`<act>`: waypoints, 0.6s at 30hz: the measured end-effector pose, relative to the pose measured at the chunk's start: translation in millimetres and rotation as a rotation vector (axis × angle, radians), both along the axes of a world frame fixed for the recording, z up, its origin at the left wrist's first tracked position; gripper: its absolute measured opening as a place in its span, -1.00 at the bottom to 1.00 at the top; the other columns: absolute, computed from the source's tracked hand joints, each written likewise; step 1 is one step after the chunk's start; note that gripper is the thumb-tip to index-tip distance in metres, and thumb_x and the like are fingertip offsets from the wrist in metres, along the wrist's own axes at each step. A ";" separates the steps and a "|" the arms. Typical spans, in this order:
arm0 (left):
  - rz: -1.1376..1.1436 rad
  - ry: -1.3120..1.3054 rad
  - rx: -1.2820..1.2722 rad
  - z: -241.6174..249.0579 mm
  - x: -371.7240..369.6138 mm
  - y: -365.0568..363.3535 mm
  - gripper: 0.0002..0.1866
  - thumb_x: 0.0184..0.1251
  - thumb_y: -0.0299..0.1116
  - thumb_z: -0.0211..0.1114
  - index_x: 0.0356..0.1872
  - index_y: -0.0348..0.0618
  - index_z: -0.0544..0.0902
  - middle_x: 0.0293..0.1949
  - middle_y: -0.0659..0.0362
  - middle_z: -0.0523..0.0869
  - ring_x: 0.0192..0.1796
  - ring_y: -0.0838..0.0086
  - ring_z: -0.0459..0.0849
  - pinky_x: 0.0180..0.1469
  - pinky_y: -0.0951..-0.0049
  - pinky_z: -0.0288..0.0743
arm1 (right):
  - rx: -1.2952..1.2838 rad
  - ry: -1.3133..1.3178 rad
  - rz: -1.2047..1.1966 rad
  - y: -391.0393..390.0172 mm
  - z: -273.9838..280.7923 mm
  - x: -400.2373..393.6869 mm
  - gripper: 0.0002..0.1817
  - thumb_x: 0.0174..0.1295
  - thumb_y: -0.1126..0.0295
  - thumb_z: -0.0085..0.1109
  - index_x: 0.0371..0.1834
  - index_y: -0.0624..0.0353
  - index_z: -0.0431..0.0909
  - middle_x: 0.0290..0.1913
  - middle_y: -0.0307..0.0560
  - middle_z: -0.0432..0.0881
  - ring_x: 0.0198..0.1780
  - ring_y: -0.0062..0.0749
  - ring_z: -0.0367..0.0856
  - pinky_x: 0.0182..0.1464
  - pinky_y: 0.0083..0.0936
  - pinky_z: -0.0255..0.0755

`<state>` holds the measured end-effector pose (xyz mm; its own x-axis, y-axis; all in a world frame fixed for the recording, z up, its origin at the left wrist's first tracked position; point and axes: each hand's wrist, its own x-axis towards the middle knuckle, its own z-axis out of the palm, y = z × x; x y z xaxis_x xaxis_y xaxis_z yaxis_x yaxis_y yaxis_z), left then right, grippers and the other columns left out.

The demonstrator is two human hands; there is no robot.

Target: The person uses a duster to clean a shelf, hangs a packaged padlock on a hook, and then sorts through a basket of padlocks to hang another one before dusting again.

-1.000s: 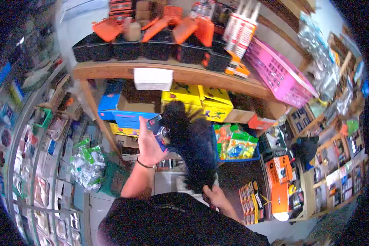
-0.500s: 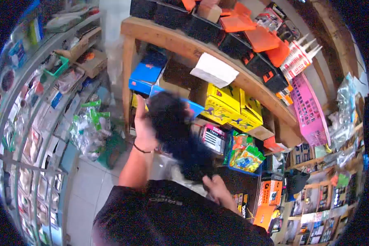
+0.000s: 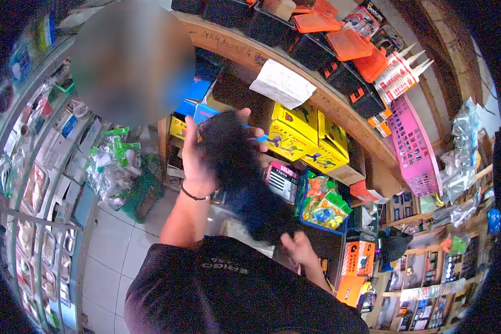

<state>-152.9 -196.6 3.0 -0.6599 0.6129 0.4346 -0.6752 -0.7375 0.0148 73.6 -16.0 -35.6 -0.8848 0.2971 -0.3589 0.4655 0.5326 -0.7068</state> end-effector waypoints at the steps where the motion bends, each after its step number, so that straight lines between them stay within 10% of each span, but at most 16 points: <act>1: 0.054 -0.286 -0.085 4.8 5.7 -0.6 -0.08 0.00 0.42 -0.27 0.20 -0.20 0.12 0.04 -0.15 0.39 0.03 0.00 0.41 0.04 -0.15 0.22 | -0.001 -0.007 -0.002 -3.0 4.9 -0.3 -0.51 0.14 0.06 -0.02 -0.70 0.31 0.37 -0.78 -0.15 0.33 -0.72 -0.52 0.25 -0.65 -0.45 0.16; 6: -0.053 0.335 0.084 -15.9 -0.4 1.8 -0.19 0.13 0.31 -0.32 0.15 -0.22 0.22 0.10 -0.02 0.36 0.11 0.12 0.37 0.16 0.09 0.18 | 0.113 0.131 0.215 7.7 -3.4 3.7 -0.52 0.13 0.08 -0.01 -0.72 0.29 0.39 -0.79 -0.17 0.32 -0.72 -0.52 0.25 -0.63 -0.45 0.20; 9: 0.190 -0.207 -0.205 -0.5 21.5 -0.8 -0.17 0.09 0.34 -0.30 0.16 -0.20 0.21 0.09 -0.05 0.37 0.08 0.08 0.38 0.14 -0.02 0.17 | 0.016 -0.122 -0.015 12.3 -3.0 8.9 -0.51 0.12 0.05 -0.03 -0.67 0.32 0.42 -0.76 -0.10 0.37 -0.68 -0.46 0.33 -0.60 -0.43 0.24; 13: -0.043 0.214 0.046 -26.9 10.4 -9.0 -0.12 0.04 0.36 -0.21 0.17 -0.25 0.17 0.06 -0.16 0.35 0.06 0.00 0.37 0.11 -0.07 0.16 | 0.123 -0.007 0.271 3.6 -21.3 14.8 -0.52 0.13 0.06 -0.03 -0.71 0.28 0.42 -0.78 -0.17 0.37 -0.70 -0.52 0.33 -0.61 -0.48 0.25; 18: 0.083 -0.289 -0.023 -3.6 38.3 -22.6 -0.07 0.03 0.35 -0.18 0.23 -0.26 0.01 0.10 -0.19 0.31 0.03 -0.08 0.38 0.07 -0.22 0.13 | -0.089 -0.206 0.052 -8.6 -9.3 7.3 -0.45 0.11 -0.02 -0.05 -0.77 0.27 0.39 -0.78 -0.12 0.40 -0.72 -0.40 0.35 -0.59 -0.39 0.27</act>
<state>-114.6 -219.3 -0.6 -0.8023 0.5592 0.2087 -0.5915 -0.7919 -0.1519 80.9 -24.6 -44.9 -0.8032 0.2119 -0.5567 0.5787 0.4993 -0.6448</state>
